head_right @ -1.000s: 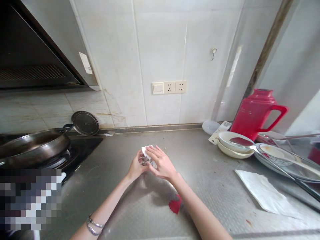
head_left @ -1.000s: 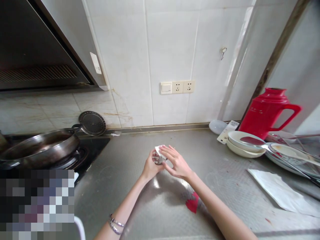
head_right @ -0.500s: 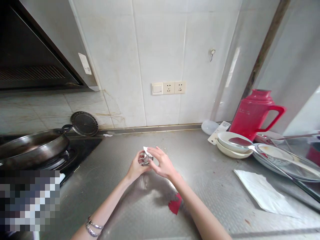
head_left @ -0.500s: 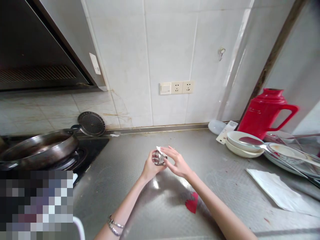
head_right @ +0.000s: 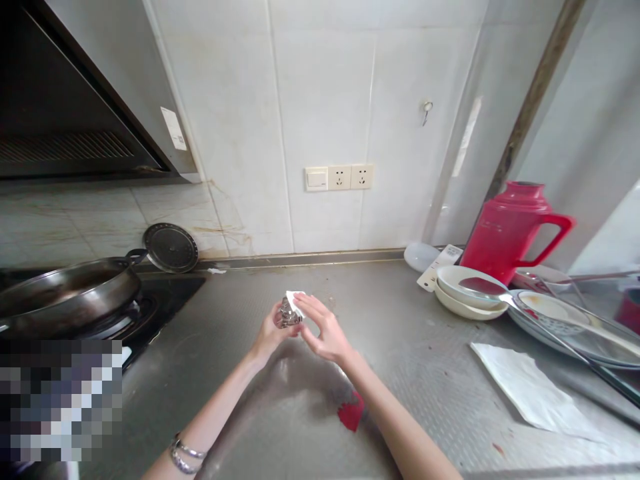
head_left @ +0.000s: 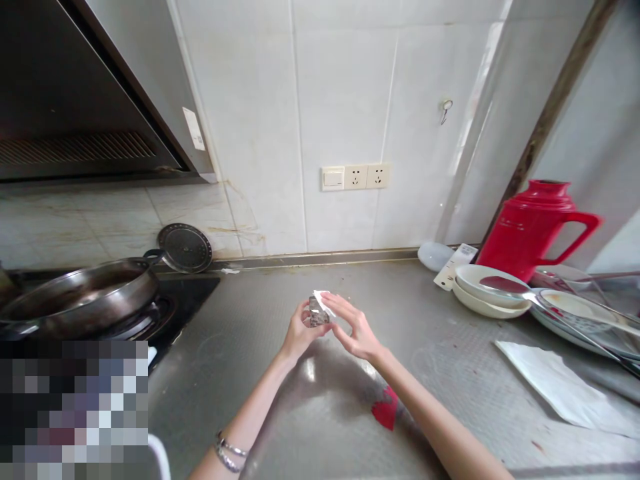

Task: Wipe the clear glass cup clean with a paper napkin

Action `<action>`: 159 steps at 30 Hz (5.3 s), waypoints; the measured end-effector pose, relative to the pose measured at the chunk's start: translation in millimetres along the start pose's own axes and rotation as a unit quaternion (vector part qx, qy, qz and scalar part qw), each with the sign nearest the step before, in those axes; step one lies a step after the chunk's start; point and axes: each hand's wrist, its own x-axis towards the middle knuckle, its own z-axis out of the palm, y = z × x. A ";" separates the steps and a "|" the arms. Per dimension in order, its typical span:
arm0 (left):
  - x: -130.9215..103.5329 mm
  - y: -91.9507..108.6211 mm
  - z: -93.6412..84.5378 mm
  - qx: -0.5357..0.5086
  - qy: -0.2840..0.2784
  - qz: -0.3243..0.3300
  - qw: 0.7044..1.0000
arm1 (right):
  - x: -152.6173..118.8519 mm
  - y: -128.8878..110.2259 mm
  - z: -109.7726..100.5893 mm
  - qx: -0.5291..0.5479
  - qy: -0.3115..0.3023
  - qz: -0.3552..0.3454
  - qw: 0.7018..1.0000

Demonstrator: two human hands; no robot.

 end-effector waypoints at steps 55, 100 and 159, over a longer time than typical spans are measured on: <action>-2.0 9.6 -0.7 -0.021 -0.026 -0.083 0.996 | 5.3 2.3 9.6 0.299 -0.008 0.186 0.936; -2.8 0.4 -3.6 0.214 -0.019 0.130 0.968 | 8.5 -0.3 -10.3 -0.029 -0.027 -0.013 0.999; -0.8 -1.5 4.4 0.084 -0.015 0.016 0.996 | 2.7 6.4 5.4 -0.041 0.060 0.000 0.997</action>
